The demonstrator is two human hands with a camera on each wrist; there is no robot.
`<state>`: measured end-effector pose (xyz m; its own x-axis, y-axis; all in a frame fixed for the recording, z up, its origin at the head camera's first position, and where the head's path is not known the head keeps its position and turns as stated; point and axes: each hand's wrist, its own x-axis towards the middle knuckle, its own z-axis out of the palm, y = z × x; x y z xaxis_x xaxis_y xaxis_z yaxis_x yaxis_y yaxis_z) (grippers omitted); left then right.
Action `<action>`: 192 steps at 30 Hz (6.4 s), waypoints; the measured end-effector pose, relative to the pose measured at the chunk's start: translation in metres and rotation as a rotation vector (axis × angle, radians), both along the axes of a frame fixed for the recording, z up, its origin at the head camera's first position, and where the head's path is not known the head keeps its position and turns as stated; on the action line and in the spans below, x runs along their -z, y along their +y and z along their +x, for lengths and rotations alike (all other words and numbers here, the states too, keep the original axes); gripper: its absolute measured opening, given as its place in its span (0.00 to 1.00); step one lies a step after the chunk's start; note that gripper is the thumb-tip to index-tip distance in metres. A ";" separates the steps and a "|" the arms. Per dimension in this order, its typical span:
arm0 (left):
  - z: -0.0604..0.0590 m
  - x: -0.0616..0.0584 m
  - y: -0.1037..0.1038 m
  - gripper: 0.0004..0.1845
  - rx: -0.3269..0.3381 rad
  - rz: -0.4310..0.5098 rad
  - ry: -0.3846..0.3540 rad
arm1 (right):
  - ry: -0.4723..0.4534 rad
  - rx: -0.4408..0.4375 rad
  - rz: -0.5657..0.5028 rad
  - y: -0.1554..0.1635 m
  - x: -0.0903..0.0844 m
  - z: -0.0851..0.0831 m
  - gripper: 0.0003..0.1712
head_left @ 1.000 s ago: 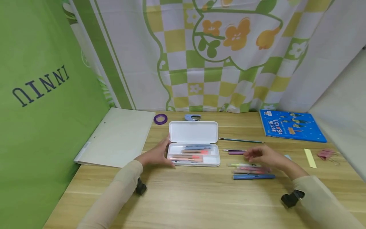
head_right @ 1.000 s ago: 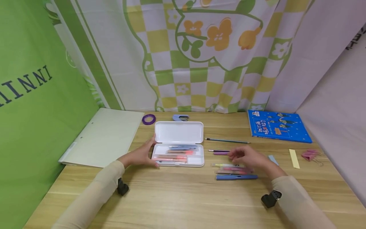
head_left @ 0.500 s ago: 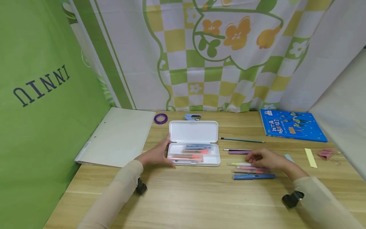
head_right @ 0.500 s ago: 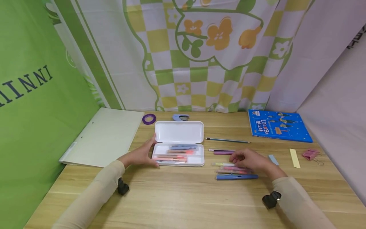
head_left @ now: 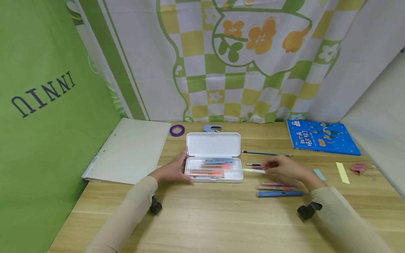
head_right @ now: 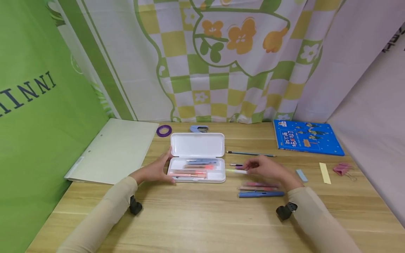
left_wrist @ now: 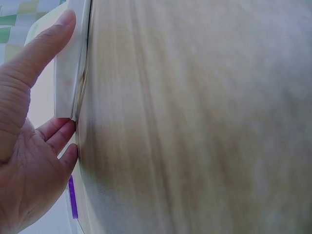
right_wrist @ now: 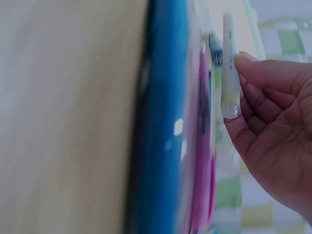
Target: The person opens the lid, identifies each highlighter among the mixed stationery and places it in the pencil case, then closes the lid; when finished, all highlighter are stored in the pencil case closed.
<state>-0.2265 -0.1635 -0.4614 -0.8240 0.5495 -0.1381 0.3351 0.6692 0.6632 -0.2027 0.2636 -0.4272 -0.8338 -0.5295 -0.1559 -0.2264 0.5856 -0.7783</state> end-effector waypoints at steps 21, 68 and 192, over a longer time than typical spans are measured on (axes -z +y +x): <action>-0.003 0.000 0.001 0.75 0.020 0.010 0.016 | 0.212 -0.088 -0.066 -0.130 0.012 -0.036 0.04; -0.003 0.005 -0.002 0.76 0.010 0.014 0.022 | -0.065 -0.032 0.027 0.039 0.005 0.021 0.12; -0.001 0.000 -0.001 0.75 0.004 0.014 0.007 | -0.109 -0.090 0.005 0.038 0.019 0.029 0.12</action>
